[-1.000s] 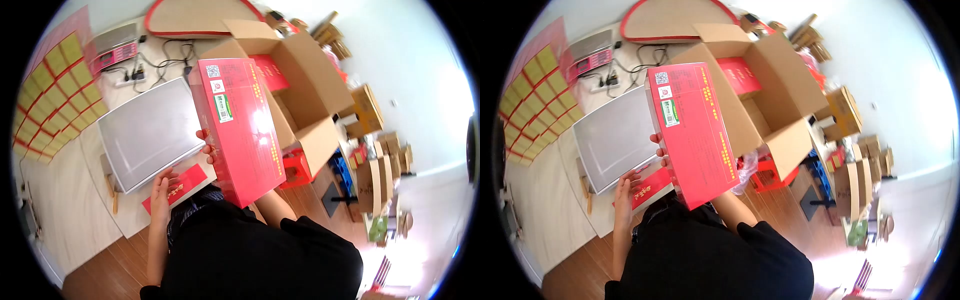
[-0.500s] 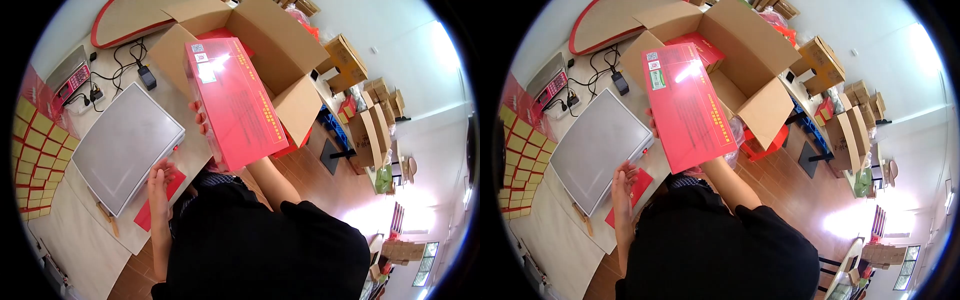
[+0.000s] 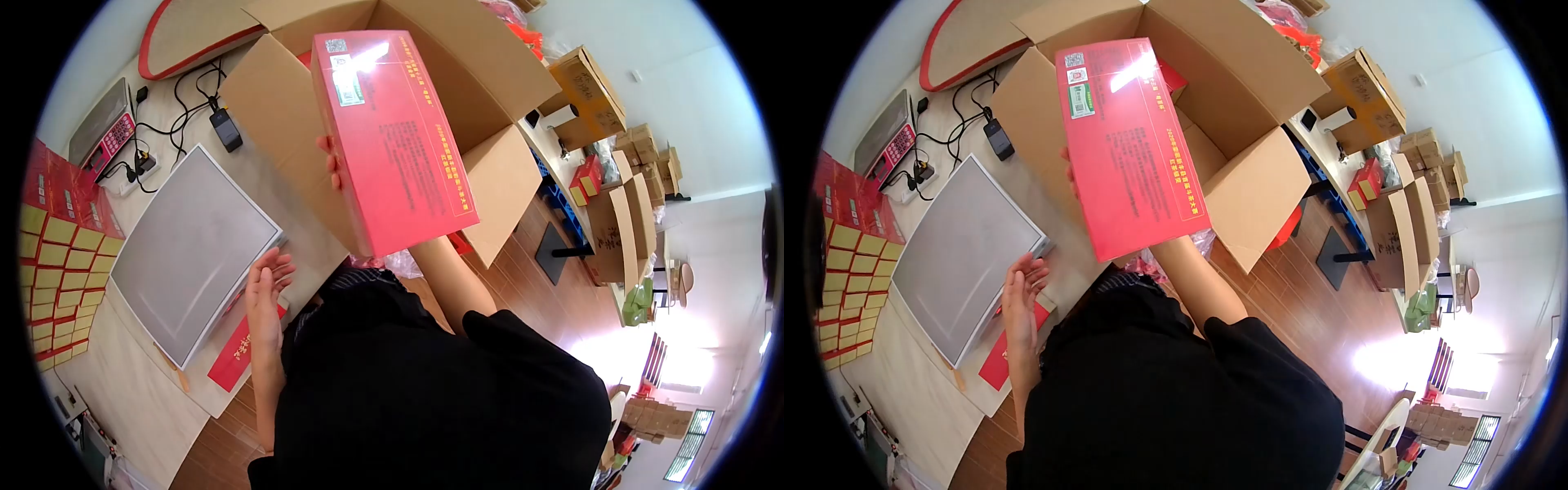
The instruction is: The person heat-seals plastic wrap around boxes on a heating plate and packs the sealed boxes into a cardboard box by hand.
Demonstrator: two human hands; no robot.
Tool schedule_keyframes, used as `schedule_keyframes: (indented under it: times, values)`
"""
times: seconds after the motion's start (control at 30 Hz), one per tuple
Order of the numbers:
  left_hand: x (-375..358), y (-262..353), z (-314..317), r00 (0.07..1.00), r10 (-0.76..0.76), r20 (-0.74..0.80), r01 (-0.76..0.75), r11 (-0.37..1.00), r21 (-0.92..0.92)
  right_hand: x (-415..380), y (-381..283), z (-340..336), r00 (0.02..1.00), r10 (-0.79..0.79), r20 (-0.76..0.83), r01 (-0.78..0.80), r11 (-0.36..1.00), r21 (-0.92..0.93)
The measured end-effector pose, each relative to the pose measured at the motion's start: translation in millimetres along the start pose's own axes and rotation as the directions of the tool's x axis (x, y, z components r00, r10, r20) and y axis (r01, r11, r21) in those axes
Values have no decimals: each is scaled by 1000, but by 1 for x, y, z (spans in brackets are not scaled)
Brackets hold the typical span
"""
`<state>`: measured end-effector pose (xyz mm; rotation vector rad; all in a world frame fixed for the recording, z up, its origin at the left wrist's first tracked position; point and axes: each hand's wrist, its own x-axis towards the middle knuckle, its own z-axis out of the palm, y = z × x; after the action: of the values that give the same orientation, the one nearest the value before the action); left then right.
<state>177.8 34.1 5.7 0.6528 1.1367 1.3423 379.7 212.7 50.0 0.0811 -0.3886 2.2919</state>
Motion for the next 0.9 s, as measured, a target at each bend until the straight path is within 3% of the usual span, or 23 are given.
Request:
schedule_keyframes:
  times: [0.03, 0.1, 0.13, 0.27, 0.37, 0.47, 0.57, 0.63, 0.77, 0.83, 0.9]
  values:
    - [2, -1, 2, 1000, -2, -9, 2, 1000, 7, 2, -9, -5, 1000, 1, 0, -1, 1000, 6]
    - [5, -3, 5, 1000, -4, -26, 4, 1000, 20, 6, -33, -14, 975, 208, 73, -202, 976, -79]
    - [6, -4, 6, 999, -9, -48, 11, 1000, 30, 7, -38, -17, 972, 221, 81, -215, 974, -75]
    - [5, -6, 7, 991, -13, -131, 19, 998, 52, -2, -70, -16, 993, 107, -59, -112, 989, -96]
    - [4, -10, 4, 978, 4, -210, -1, 1000, 16, -3, -114, -19, 976, 6, -219, -56, 972, -226]
    - [-2, -15, -3, 957, 30, -288, -28, 1000, 11, 17, -169, -28, 923, -85, -375, -83, 908, -410]
    - [-8, -22, -7, 917, 17, -399, -15, 1000, 8, 54, -199, -42, 864, -115, -491, -207, 808, -552]
    - [-13, -29, -9, 887, -11, -462, 13, 1000, 1, 77, -189, -50, 809, -147, -569, -340, 672, -658]
    - [-24, -44, -11, 836, -47, -547, 32, 999, -37, 122, -164, -113, 772, -83, -630, -458, 615, -642]
    - [-29, -44, -11, 810, -70, -583, 54, 998, -45, 146, -155, -151, 789, 41, -613, -507, 606, -612]
    - [-34, -40, -8, 789, -73, -610, 53, 997, -51, 165, -154, -177, 730, 47, -682, -614, 481, -625]
